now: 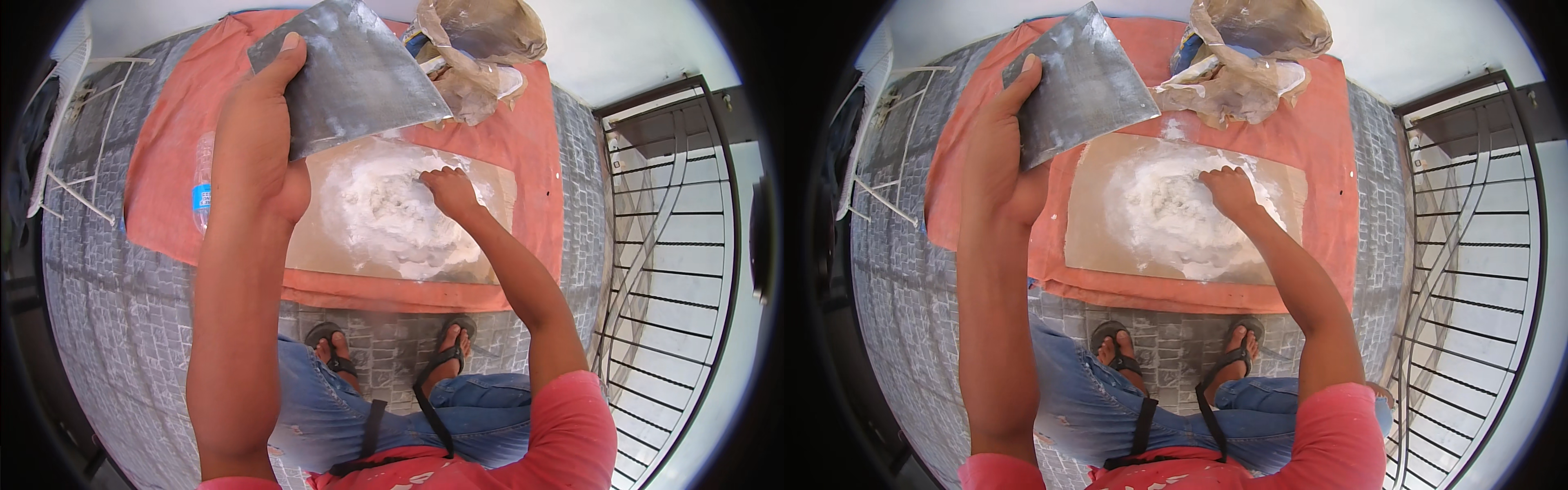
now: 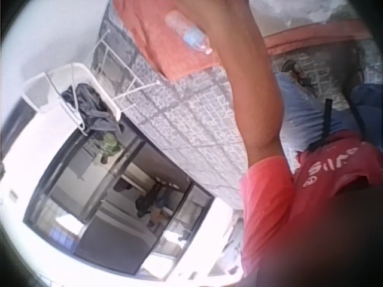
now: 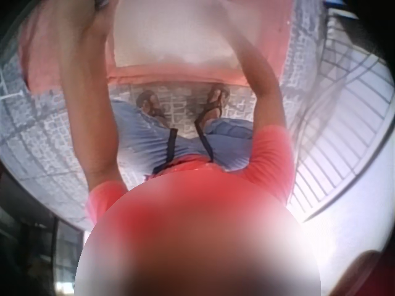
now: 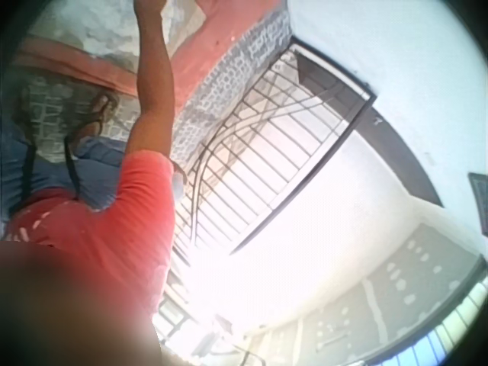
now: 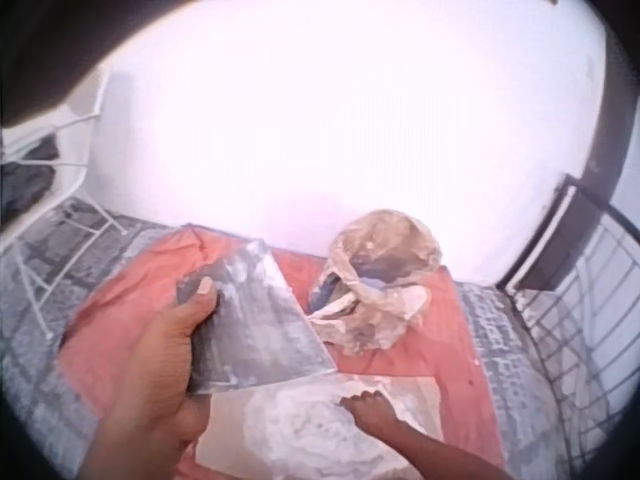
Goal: The person pours water from a plastic bottle onto a pile of white powder on a cardboard sheet and then uses two metal trowels to mix and spread the powder into a paste. The person repeatedly scrapes and folds the mixture, gradually incorporating the water.
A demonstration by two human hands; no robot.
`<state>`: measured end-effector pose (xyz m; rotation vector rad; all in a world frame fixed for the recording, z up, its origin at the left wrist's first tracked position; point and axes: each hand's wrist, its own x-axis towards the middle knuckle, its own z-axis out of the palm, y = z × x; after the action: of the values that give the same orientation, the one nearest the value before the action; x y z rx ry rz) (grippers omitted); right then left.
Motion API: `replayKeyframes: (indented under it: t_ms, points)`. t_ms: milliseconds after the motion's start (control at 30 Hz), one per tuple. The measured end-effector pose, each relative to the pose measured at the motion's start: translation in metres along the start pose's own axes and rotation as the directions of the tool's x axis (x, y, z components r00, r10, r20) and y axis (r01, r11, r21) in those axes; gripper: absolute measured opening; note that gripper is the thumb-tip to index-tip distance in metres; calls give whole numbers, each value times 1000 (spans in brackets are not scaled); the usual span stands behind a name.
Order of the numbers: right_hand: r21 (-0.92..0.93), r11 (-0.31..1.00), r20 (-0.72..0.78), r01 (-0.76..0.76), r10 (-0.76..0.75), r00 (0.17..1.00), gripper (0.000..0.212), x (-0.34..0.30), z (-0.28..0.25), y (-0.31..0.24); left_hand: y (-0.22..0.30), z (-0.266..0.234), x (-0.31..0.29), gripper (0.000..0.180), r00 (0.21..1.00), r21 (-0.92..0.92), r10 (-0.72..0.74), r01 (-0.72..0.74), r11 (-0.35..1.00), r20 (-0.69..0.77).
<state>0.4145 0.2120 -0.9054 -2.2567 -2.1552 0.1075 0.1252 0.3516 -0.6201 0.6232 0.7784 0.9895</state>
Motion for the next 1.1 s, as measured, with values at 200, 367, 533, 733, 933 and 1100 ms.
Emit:
replayKeyframes:
  t_ms: [200,367,533,733,933,1100]
  points:
    - [25,1000,-15,-18,18,1000,33,22,-25,-2,1,-3,2,34,998,42,49,-51,998,39]
    - [35,998,60,59,-61,996,32,44,-2,-27,-2,-2,7,31,999,4,1,-1,1000,33]
    - [4,985,105,171,-170,980,37,36,-4,-22,3,-9,7,33,999,2,23,-23,1000,31]
    - [5,962,59,274,-273,960,31,44,-11,-29,6,-10,8,34,998,48,56,-56,997,17]
    - [-45,930,135,365,-356,925,33,40,-9,-45,3,-11,10,34,998,2,38,-38,999,41]
    - [-49,899,130,434,-425,896,29,42,-23,-44,4,-7,6,34,999,-3,27,-27,1000,18]
